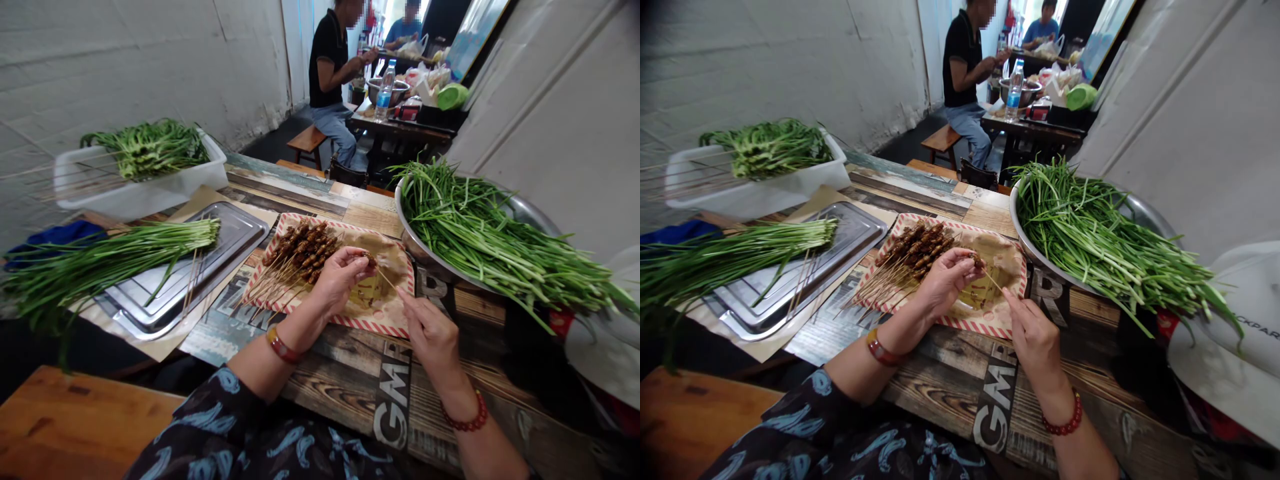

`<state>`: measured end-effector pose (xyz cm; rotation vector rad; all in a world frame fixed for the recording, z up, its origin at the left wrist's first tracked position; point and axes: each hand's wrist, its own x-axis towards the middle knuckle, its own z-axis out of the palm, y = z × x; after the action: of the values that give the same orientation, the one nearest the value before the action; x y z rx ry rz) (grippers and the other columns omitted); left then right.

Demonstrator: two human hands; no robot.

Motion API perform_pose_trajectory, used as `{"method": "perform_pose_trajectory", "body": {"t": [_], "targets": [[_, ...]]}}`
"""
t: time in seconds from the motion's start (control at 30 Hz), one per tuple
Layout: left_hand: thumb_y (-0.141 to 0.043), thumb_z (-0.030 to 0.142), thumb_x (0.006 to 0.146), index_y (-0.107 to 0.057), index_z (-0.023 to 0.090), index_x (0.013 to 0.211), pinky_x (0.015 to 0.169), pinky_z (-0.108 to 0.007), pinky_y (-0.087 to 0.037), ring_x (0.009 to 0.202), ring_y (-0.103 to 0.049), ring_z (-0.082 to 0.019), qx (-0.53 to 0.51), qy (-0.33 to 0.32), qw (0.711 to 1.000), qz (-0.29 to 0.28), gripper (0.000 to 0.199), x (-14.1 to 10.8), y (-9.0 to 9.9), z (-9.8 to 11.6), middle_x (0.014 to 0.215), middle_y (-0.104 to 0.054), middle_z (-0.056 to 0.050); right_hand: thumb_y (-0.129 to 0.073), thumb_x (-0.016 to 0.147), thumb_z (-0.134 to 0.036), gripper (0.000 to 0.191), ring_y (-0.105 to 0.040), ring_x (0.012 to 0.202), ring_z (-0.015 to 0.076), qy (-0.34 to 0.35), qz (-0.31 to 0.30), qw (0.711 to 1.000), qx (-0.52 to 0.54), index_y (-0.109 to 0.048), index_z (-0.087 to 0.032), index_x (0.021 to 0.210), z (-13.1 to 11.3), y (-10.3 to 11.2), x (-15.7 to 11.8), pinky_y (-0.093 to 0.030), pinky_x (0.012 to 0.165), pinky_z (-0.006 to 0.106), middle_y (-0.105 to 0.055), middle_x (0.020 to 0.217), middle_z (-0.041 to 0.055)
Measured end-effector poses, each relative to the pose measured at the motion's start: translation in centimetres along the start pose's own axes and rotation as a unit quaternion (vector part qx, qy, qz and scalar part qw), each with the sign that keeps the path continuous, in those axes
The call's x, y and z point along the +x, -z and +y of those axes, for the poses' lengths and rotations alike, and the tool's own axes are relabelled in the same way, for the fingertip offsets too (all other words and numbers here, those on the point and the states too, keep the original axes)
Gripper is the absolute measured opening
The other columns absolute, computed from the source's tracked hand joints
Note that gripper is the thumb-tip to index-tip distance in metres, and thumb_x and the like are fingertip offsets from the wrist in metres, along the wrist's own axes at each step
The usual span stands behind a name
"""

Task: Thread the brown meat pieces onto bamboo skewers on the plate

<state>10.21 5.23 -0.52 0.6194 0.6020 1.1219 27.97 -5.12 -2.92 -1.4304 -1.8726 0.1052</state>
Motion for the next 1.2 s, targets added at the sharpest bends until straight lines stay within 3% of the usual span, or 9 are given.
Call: {"method": "perform_pose_trajectory", "body": {"t": [0.23,0.4,0.6,0.67,0.77,0.9,0.97,1.07,1.2], "targets": [[-0.088,0.026,0.056,-0.064,0.015,0.080,0.078,-0.028,-0.053,0.071,-0.067,-0.012,-0.012,0.000,1.000,0.000,0.035,-0.2,-0.4,-0.4,0.076,-0.070,-0.001,-0.043,0.096,-0.015,0.038,-0.068,0.078,0.0135,-0.004,0.018,1.000,0.008,-0.062,-0.020,0.128,-0.5,-0.3,0.2,-0.056,0.073,0.025,-0.072,0.091,0.0071],[-0.086,0.027,0.060,-0.066,0.015,0.080,0.072,-0.023,-0.049,0.066,-0.063,-0.009,0.040,0.029,0.998,-0.033,0.031,-0.8,-0.7,-1.7,0.073,-0.068,0.000,-0.042,0.096,-0.017,0.037,-0.071,0.084,0.0156,-0.008,0.024,1.000,0.000,-0.064,-0.021,0.126,-0.9,-0.5,0.6,-0.057,0.079,0.029,-0.074,0.098,0.0080],[-0.082,0.027,0.066,-0.068,0.017,0.099,0.077,-0.025,-0.048,0.075,-0.064,-0.013,0.115,0.010,0.991,-0.072,0.037,-1.0,-1.0,-1.1,0.084,-0.070,-0.003,-0.044,0.098,-0.025,0.027,-0.070,0.085,0.0170,-0.041,0.054,0.997,-0.035,-0.067,-0.019,0.110,-0.6,-0.2,0.7,-0.056,0.079,0.030,-0.074,0.097,0.0077],[-0.080,0.028,0.069,-0.066,0.019,0.107,0.078,-0.027,-0.048,0.077,-0.065,-0.014,0.140,-0.014,0.989,-0.054,0.041,-0.5,-0.6,-0.3,0.092,-0.071,-0.005,-0.045,0.098,-0.027,0.025,-0.070,0.084,0.0168,-0.057,0.065,0.996,-0.035,-0.068,-0.020,0.105,-0.3,0.1,0.7,-0.055,0.078,0.029,-0.074,0.095,0.0065],[-0.073,0.032,0.076,-0.065,0.019,0.108,0.076,-0.026,-0.048,0.078,-0.063,-0.014,0.212,-0.102,0.972,0.022,0.036,0.9,0.8,0.8,0.093,-0.070,-0.005,-0.048,0.097,-0.028,0.023,-0.070,0.084,0.0167,-0.072,0.080,0.994,-0.034,-0.068,-0.019,0.104,0.1,0.8,0.8,-0.054,0.077,0.029,-0.074,0.095,0.0058],[-0.066,0.030,0.080,-0.069,0.019,0.103,0.076,-0.027,-0.046,0.079,-0.060,-0.016,0.383,-0.200,0.898,0.079,0.026,2.6,2.8,1.7,0.090,-0.067,-0.005,-0.049,0.097,-0.028,0.023,-0.069,0.080,0.0161,-0.068,0.100,0.992,-0.042,-0.070,-0.019,0.102,0.2,1.2,1.0,-0.053,0.075,0.028,-0.074,0.093,0.0057],[-0.064,0.027,0.080,-0.071,0.019,0.098,0.079,-0.031,-0.045,0.080,-0.058,-0.018,0.508,-0.226,0.828,0.068,0.021,3.1,3.3,2.0,0.088,-0.066,-0.006,-0.049,0.097,-0.027,0.023,-0.069,0.082,0.0161,-0.067,0.102,0.992,-0.043,-0.070,-0.019,0.102,0.1,1.3,1.1,-0.052,0.076,0.028,-0.074,0.094,0.0057],[-0.062,0.026,0.081,-0.072,0.019,0.095,0.084,-0.036,-0.043,0.086,-0.057,-0.024,0.678,-0.233,0.696,0.025,0.018,3.3,3.2,2.2,0.088,-0.065,-0.009,-0.048,0.097,-0.026,0.024,-0.069,0.084,0.0159,-0.061,0.090,0.993,-0.038,-0.070,-0.019,0.105,0.0,1.2,1.2,-0.053,0.077,0.028,-0.074,0.096,0.0061],[-0.061,0.028,0.082,-0.072,0.018,0.093,0.086,-0.042,-0.040,0.099,-0.054,-0.031,0.802,-0.205,0.561,0.005,0.018,3.1,2.3,2.1,0.102,-0.063,-0.015,-0.047,0.098,-0.023,0.024,-0.069,0.084,0.0156,-0.046,0.087,0.994,-0.038,-0.070,-0.017,0.105,-0.1,1.0,1.2,-0.053,0.079,0.027,-0.074,0.094,0.0070]]}}
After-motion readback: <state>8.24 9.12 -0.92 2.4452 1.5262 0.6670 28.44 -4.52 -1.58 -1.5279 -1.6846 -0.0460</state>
